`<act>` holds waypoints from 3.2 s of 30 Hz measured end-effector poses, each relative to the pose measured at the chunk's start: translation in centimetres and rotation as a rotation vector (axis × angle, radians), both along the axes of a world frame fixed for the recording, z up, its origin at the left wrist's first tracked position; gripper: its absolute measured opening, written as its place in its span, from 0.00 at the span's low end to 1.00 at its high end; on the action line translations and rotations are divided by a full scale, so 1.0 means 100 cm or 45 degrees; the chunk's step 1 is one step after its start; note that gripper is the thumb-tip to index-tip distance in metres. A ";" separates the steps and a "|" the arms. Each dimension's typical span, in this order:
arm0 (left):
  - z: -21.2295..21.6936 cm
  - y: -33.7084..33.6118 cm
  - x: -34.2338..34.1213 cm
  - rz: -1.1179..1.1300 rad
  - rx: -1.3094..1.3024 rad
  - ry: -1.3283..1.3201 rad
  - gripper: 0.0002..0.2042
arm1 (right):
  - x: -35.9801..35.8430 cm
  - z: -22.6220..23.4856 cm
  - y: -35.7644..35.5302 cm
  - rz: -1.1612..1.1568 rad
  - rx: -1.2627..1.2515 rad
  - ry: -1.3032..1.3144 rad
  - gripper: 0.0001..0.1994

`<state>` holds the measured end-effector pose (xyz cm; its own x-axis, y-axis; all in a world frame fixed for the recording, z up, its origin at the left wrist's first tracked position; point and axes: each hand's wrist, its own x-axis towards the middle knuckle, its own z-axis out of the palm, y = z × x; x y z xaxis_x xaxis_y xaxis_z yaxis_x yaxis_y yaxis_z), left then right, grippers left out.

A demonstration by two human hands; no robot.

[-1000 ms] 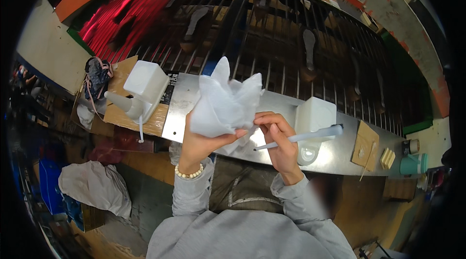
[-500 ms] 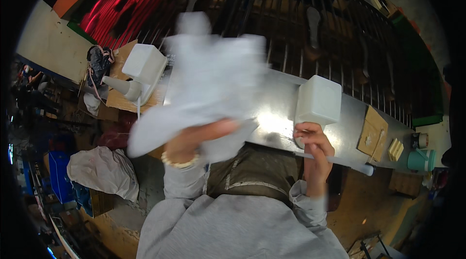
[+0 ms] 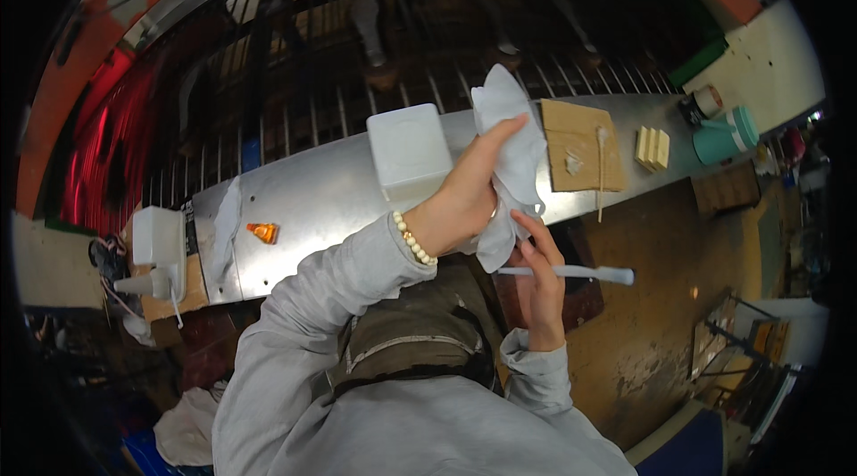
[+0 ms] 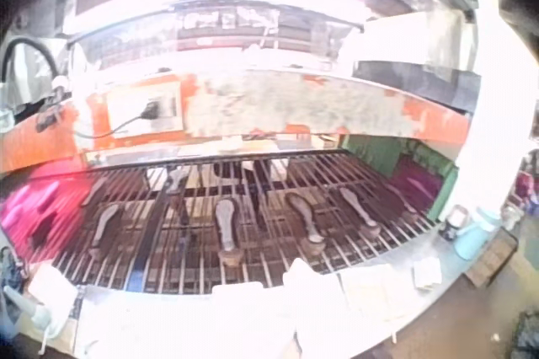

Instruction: The person applies a white adhesive to the sole of a brown shoe using a small brush. They repeatedly dip the brush into a container and spread the glue along the edge and surface of the sole, rotating the shoe to cover different areas.

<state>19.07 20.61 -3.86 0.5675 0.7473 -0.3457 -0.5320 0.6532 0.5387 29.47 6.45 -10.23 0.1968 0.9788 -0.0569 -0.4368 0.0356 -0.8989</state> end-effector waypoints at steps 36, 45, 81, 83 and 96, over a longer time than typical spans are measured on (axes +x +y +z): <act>-0.101 0.018 -0.421 0.223 0.534 2.865 0.26 | 0.046 -0.008 0.042 -0.381 -0.083 -0.454 0.14; -0.044 0.003 -0.409 0.744 0.583 1.312 0.21 | 0.010 0.010 0.050 -0.259 -0.001 -0.391 0.13; -0.001 0.151 -0.022 -0.736 1.717 1.355 0.15 | 0.011 -0.043 0.049 -0.578 -0.072 -0.390 0.13; -0.022 0.166 -0.006 -0.872 1.691 1.487 0.18 | 0.019 -0.055 0.052 -0.563 -0.230 -0.452 0.14; -0.040 0.208 -0.028 -0.543 1.252 1.365 0.39 | 0.024 -0.049 0.036 -1.066 0.016 -0.181 0.09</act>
<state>16.31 41.46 -7.82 0.6062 0.7697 -0.2000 0.5133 -0.1866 0.8377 31.90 10.05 -15.15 0.8610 0.5075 0.0332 -0.1449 0.3073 -0.9405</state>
